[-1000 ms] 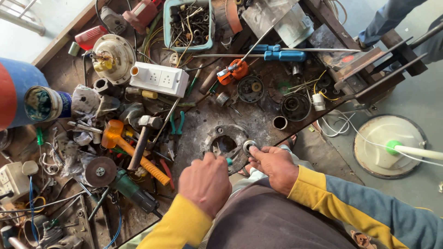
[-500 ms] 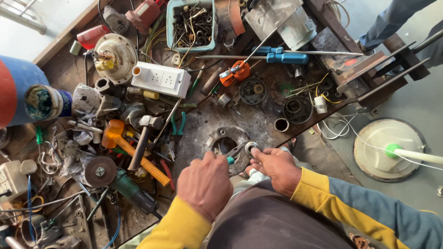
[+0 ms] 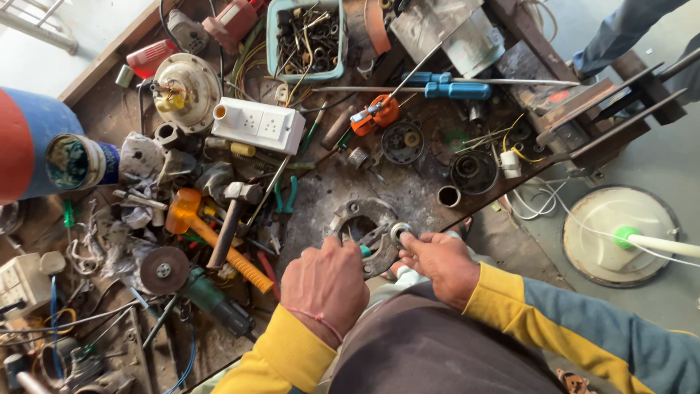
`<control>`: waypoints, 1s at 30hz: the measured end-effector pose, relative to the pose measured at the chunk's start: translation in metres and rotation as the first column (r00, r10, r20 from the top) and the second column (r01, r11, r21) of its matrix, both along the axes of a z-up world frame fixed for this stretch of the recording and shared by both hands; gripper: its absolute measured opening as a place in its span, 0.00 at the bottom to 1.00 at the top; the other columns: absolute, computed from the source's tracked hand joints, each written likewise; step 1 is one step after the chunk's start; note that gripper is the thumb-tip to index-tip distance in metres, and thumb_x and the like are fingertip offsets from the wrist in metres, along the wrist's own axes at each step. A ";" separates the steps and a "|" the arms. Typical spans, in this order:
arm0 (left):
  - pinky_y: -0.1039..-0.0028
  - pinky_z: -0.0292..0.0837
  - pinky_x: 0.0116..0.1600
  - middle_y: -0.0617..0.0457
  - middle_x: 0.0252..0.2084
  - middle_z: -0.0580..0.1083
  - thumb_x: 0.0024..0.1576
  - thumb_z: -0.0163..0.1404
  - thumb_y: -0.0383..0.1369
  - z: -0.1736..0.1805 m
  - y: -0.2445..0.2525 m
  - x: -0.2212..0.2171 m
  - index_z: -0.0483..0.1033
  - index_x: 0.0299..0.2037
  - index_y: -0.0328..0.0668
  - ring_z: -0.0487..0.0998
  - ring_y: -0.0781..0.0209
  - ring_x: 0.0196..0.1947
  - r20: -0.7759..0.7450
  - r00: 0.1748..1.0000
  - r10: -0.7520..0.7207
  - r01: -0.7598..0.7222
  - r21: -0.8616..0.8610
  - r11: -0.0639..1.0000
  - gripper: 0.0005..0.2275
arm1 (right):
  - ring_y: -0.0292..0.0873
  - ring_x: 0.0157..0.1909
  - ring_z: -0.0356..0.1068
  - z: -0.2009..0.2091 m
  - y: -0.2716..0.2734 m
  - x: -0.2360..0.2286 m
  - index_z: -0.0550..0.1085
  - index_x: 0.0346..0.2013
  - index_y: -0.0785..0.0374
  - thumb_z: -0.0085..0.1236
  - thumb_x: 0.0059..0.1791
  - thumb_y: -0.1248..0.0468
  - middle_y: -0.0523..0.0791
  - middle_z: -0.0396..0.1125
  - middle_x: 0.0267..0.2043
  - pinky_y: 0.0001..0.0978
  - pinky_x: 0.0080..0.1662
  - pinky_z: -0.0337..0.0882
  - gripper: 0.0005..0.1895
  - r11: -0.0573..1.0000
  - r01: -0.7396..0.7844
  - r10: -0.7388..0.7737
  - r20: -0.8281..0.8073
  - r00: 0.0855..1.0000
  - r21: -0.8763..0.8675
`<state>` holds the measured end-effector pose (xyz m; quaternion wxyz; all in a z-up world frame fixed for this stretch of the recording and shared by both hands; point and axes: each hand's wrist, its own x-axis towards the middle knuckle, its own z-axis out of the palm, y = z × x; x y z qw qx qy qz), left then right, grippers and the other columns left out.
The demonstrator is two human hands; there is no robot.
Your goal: The person uses an angle grinder to smooth the edges of a circular metal part, then uses pliers and a hammer to remove a small ring from a cylindrical component. The person handles the parts and tools directly on a cluttered workbench.
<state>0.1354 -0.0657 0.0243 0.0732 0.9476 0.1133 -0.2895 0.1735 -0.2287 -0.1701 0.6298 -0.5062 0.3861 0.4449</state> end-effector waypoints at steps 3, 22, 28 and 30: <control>0.58 0.78 0.39 0.41 0.38 0.77 0.52 0.49 0.29 -0.002 -0.001 -0.001 0.79 0.34 0.37 0.81 0.43 0.37 -0.001 1.000 -0.023 0.023 -0.014 1.000 0.07 | 0.40 0.36 0.72 0.003 0.001 0.000 0.72 0.43 0.70 0.64 0.49 0.66 0.47 0.70 0.37 0.33 0.40 0.79 0.13 1.000 0.020 -0.020 0.006 1.000 -0.004; 0.58 0.79 0.38 0.45 0.36 0.78 0.53 0.49 0.30 0.005 -0.001 0.007 0.81 0.32 0.41 0.82 0.44 0.37 0.006 0.998 -0.066 0.066 0.046 0.997 0.07 | 0.42 0.39 0.73 0.013 0.002 0.002 0.70 0.46 0.70 0.62 0.49 0.66 0.48 0.70 0.39 0.35 0.42 0.79 0.15 1.000 -0.002 0.001 -0.036 0.999 -0.008; 0.58 0.79 0.39 0.42 0.38 0.78 0.53 0.50 0.30 0.000 -0.002 0.010 0.82 0.33 0.42 0.82 0.43 0.38 -0.007 0.997 -0.080 0.080 0.008 0.997 0.06 | 0.41 0.39 0.73 0.006 0.001 0.002 0.69 0.47 0.68 0.62 0.50 0.65 0.48 0.70 0.39 0.33 0.44 0.78 0.15 0.999 -0.024 0.024 -0.016 1.000 -0.021; 0.59 0.79 0.38 0.43 0.38 0.78 0.53 0.50 0.29 -0.002 -0.001 0.010 0.82 0.33 0.41 0.82 0.43 0.38 -0.025 0.997 -0.070 0.071 0.051 0.996 0.06 | 0.43 0.38 0.73 0.005 0.001 0.001 0.70 0.46 0.67 0.62 0.49 0.65 0.48 0.70 0.38 0.33 0.43 0.78 0.14 0.999 -0.034 0.034 -0.006 0.999 -0.014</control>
